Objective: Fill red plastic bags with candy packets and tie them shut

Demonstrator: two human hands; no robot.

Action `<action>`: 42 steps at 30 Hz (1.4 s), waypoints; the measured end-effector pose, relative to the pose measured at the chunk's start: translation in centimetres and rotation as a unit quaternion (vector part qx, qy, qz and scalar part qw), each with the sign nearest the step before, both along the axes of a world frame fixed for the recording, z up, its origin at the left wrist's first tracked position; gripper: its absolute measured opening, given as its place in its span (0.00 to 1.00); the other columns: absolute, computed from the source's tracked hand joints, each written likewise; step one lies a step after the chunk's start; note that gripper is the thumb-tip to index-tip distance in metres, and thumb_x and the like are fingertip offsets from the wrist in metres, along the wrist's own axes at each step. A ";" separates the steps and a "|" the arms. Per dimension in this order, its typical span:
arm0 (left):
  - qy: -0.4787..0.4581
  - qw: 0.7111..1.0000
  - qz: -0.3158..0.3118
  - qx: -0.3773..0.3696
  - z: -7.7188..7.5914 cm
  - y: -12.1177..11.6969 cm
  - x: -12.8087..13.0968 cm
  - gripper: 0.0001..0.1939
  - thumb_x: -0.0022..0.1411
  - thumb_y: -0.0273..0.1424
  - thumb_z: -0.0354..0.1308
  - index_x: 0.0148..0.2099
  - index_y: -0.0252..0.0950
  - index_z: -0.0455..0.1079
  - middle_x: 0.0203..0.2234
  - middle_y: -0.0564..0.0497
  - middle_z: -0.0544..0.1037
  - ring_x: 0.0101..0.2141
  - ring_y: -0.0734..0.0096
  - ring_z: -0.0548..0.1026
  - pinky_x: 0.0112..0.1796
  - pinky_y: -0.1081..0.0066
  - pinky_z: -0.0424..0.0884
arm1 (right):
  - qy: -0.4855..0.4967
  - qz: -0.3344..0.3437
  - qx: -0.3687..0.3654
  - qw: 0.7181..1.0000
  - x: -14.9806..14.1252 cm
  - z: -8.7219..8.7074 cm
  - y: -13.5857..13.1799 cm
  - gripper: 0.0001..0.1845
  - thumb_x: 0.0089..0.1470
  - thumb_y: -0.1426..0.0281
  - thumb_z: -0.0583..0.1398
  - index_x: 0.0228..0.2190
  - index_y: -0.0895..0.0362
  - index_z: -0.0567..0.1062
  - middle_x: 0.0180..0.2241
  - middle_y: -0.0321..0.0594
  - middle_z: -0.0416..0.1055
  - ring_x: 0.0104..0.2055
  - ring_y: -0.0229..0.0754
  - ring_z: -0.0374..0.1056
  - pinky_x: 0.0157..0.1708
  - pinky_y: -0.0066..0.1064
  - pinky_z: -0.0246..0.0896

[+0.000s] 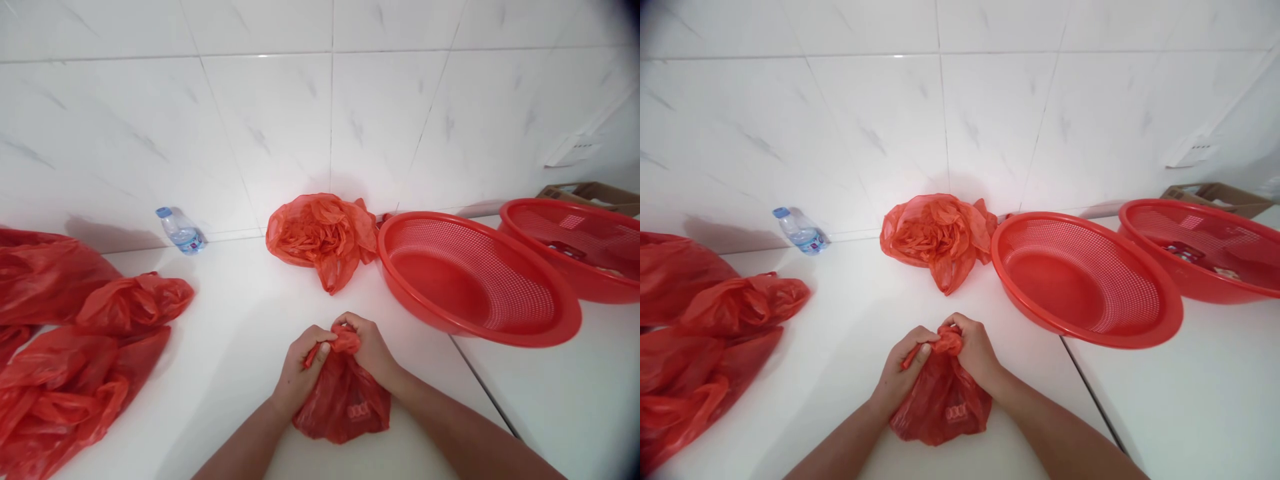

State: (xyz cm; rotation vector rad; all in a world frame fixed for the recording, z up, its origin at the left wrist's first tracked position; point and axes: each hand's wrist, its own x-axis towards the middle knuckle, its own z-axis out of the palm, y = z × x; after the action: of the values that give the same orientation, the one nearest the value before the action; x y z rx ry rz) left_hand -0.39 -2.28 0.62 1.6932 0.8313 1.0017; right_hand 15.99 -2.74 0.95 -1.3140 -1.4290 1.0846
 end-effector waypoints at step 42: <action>0.098 0.990 -0.003 0.103 -0.5 0.3 0.0 0.12 0.65 0.31 0.47 0.43 0.38 0.71 0.39 0.47 0.73 0.41 0.69 0.71 0.42 0.67 0.68 | 0.353 0.035 -0.113 0.928 3.1 -0.8 1.7 0.16 0.42 0.66 0.64 0.34 0.54 0.68 0.26 0.30 0.67 0.25 0.33 0.63 0.30 0.27 0.59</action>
State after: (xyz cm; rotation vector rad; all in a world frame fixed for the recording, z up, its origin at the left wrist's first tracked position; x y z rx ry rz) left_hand -0.37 -1.98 0.13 1.9957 0.8715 0.9531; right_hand 19.12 -1.00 0.12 -0.8732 -0.8273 1.6008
